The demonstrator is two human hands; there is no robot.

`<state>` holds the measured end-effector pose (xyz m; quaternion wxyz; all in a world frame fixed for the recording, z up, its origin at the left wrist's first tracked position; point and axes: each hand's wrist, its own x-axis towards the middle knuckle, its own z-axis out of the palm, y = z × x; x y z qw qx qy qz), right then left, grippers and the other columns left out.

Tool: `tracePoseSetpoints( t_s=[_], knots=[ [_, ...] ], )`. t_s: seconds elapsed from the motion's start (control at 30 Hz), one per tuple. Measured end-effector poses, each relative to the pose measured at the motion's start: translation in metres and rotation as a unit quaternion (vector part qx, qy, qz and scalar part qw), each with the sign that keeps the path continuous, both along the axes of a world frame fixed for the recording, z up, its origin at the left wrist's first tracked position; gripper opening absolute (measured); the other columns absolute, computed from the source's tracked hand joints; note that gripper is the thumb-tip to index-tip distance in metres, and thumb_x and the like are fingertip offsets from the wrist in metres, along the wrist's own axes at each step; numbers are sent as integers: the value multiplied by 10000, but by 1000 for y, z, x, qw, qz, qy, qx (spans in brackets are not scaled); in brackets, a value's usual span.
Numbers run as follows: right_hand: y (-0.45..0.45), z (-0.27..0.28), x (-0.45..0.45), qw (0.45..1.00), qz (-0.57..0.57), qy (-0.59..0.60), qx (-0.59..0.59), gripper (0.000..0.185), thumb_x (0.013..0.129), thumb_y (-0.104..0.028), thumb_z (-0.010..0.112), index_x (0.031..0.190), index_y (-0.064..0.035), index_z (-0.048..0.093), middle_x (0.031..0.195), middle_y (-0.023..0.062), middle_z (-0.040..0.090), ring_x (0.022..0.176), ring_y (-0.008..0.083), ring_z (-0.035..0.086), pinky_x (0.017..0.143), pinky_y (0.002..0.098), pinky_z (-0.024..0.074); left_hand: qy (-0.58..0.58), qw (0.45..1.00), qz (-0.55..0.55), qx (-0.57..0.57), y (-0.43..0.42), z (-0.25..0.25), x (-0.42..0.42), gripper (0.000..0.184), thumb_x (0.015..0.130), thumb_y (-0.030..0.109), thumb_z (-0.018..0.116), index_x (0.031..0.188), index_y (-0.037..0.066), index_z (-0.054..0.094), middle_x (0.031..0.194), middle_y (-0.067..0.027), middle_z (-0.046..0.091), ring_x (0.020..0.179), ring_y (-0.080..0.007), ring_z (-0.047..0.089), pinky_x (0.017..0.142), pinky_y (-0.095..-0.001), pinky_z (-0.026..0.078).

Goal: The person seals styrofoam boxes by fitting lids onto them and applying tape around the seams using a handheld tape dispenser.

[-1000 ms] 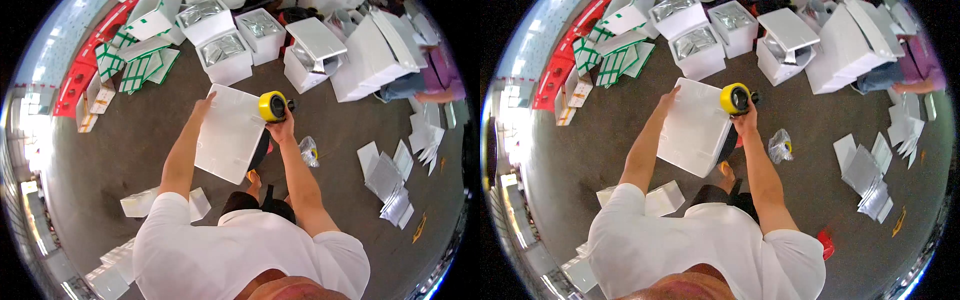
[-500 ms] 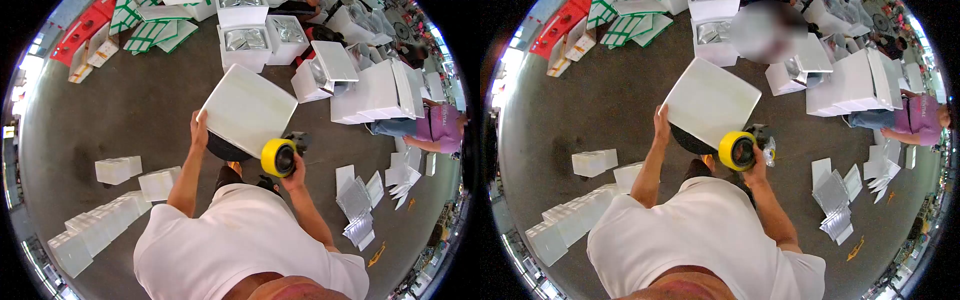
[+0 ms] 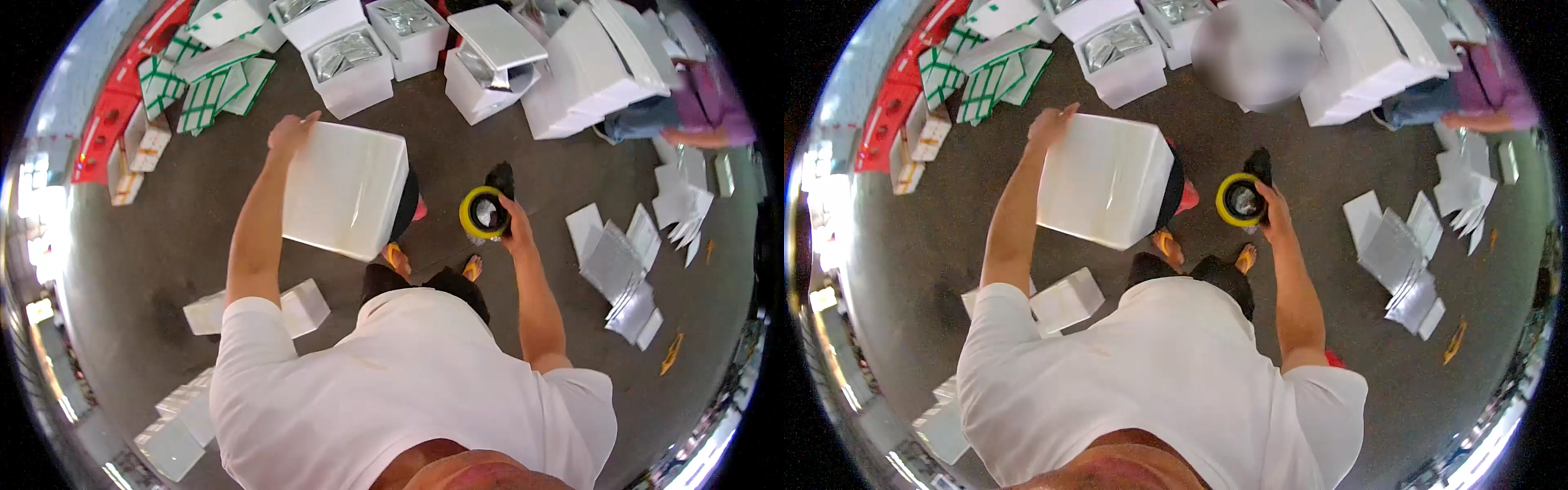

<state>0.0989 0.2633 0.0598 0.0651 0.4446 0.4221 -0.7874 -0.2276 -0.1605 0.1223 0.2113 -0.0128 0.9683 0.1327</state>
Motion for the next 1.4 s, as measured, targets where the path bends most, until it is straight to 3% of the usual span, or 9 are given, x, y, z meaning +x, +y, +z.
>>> tracePoseSetpoints(
  t_s=[0.17, 0.37, 0.63, 0.77, 0.93, 1.13, 1.27, 1.33, 1.4],
  knots=[
    [17, -42, -20, 995, -25, 92, 42, 644, 843, -217, 745, 1426, -126, 488, 1309, 114, 580, 1187, 251, 559, 1004, 350, 457, 181, 950, -213, -142, 136, 5, 81, 815, 825, 631, 589, 1364, 35, 457, 1339, -176, 539, 1272, -329, 491, 1126, -521, 273],
    [26, -135, -44, 985, 115, 130, -2, 528, 826, -176, 743, 1330, -121, 597, 1221, 118, 624, 1079, 227, 606, 923, 344, 502, 200, 871, -448, 31, 131, 5, 148, 534, 681, 201, 736, 1156, 78, 524, 1140, -120, 564, 1137, -315, 520, 1151, -546, 226],
    [-20, -199, -139, 909, 328, 242, 82, 486, 779, -170, 746, 1249, -85, 651, 1055, 80, 684, 924, 146, 637, 804, 265, 523, 143, 840, -520, 56, 128, 10, 155, 468, 656, 163, 725, 1086, 97, 552, 1119, -102, 597, 1121, -301, 540, 1143, -529, 261],
    [-46, -202, -162, 780, 565, 239, 125, 564, 715, -263, 788, 1240, -100, 663, 1141, 118, 652, 1069, 184, 585, 936, 338, 467, 137, 840, -522, 52, 130, 3, 145, 450, 658, 178, 730, 1075, 89, 589, 1121, -102, 611, 1096, -314, 553, 1066, -509, 330],
    [-42, -211, -140, 819, 522, 216, 100, 591, 738, -269, 798, 1275, -86, 632, 1174, 119, 642, 1110, 210, 577, 962, 352, 456, 160, 872, -461, 35, 130, -6, 131, 456, 699, 166, 737, 1125, 105, 588, 1141, -129, 610, 1125, -330, 542, 1008, -520, 361],
    [-61, -228, -20, 865, 394, 293, 102, 556, 770, -185, 773, 1284, -52, 610, 1205, 116, 640, 1117, 208, 590, 973, 331, 462, 220, 973, 22, -67, 128, -30, 59, 460, 756, 254, 742, 1163, 87, 606, 1228, -150, 608, 1172, -342, 528, 1002, -472, 384],
    [-56, -222, -69, 886, 345, 294, 98, 562, 762, -215, 781, 1281, -72, 618, 1174, 121, 655, 1085, 204, 609, 945, 320, 475, 277, 956, 98, -6, 104, -38, 42, 546, 751, 291, 759, 1222, 81, 582, 1257, -162, 586, 1204, -338, 513, 1026, -478, 370],
    [-50, -225, -103, 888, 348, 286, 92, 543, 770, -193, 768, 1277, -71, 619, 1144, 116, 664, 1062, 182, 610, 923, 308, 479, 252, 920, -266, 139, 106, -30, 70, 632, 745, 334, 770, 1273, 73, 542, 1257, -163, 575, 1207, -342, 506, 1036, -494, 359],
    [-46, -229, -119, 891, 357, 271, 75, 524, 777, -171, 755, 1274, -70, 621, 1113, 111, 674, 1038, 160, 610, 902, 296, 483, 241, 866, -438, 15, 140, -8, 112, 674, 731, 358, 780, 1291, 87, 518, 1253, -145, 565, 1203, -342, 500, 1042, -496, 349]
  ],
)
